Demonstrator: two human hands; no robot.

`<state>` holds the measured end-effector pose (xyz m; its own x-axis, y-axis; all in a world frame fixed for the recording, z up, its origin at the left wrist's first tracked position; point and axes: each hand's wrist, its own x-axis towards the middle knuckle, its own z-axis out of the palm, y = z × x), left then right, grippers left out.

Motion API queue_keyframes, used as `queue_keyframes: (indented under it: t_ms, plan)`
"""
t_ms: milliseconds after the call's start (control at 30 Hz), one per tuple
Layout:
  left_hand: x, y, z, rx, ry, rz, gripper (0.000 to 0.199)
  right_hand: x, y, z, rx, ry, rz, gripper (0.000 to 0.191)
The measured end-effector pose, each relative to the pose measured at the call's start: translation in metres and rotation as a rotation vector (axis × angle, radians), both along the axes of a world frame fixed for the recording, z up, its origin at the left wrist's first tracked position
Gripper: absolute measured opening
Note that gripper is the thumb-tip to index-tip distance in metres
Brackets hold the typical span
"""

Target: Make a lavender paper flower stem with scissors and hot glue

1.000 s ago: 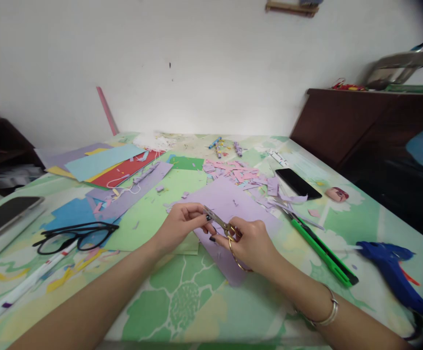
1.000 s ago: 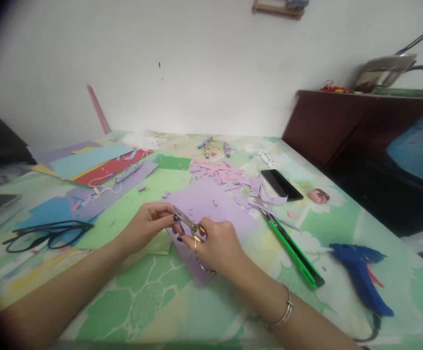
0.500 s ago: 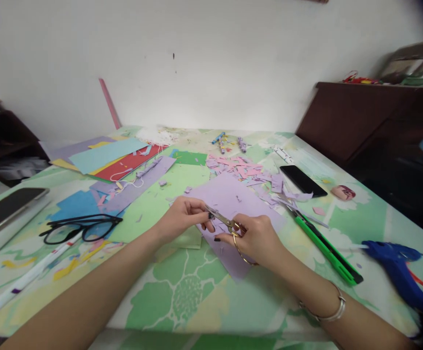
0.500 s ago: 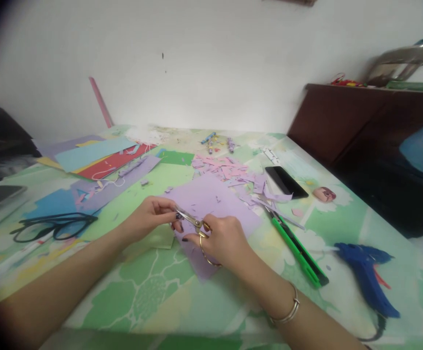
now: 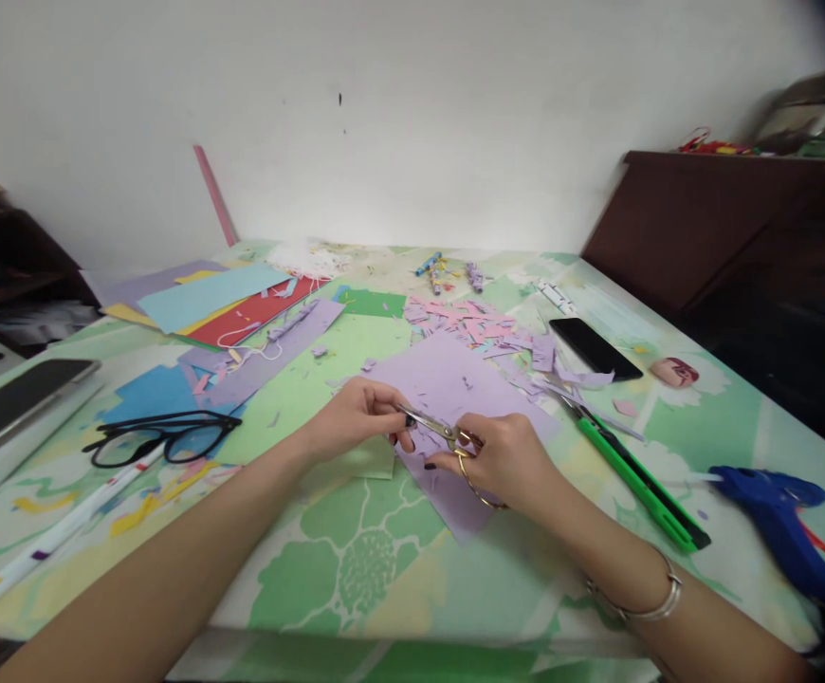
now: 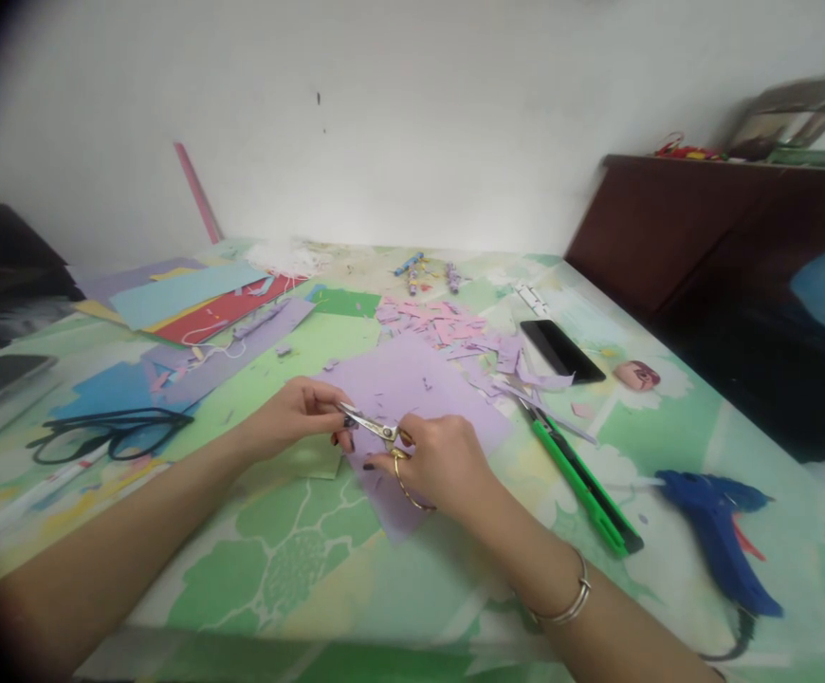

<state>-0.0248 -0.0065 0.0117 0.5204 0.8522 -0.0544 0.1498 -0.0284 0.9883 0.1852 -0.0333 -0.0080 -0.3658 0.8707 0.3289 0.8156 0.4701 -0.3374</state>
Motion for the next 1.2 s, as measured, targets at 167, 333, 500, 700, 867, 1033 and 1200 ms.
queue_keyframes:
  t_ms: [167, 333, 500, 700, 867, 1033, 1200]
  plan:
    - [-0.001, 0.002, -0.002, -0.027, 0.013, -0.022, 0.009, 0.001, 0.001, -0.001, 0.032, 0.0, 0.017, 0.042]
    - [0.0, 0.003, -0.002, -0.048, 0.022, 0.009, 0.009, 0.003, 0.004, -0.002, 0.036, 0.016, 0.003, 0.043]
    - [-0.002, 0.005, -0.004, -0.025, 0.003, 0.118, 0.017, 0.006, 0.008, 0.002, 0.004, 0.17, -0.085, 0.044]
    - [-0.002, 0.003, -0.008, -0.022, -0.166, 0.175, 0.02, 0.004, 0.009, 0.003, 0.013, 0.255, -0.132, 0.042]
    - [0.008, -0.002, -0.009, 0.023, -0.373, 0.242, 0.015, -0.003, 0.002, 0.002, -0.005, 0.323, -0.081, 0.037]
    - [0.016, -0.01, -0.006, 0.092, -0.297, 0.32, 0.022, -0.011, -0.006, 0.003, -0.066, 0.301, -0.073, 0.036]
    - [0.02, -0.015, -0.002, 0.055, -0.257, 0.321, 0.018, -0.015, -0.008, 0.003, -0.019, 0.251, -0.098, 0.034]
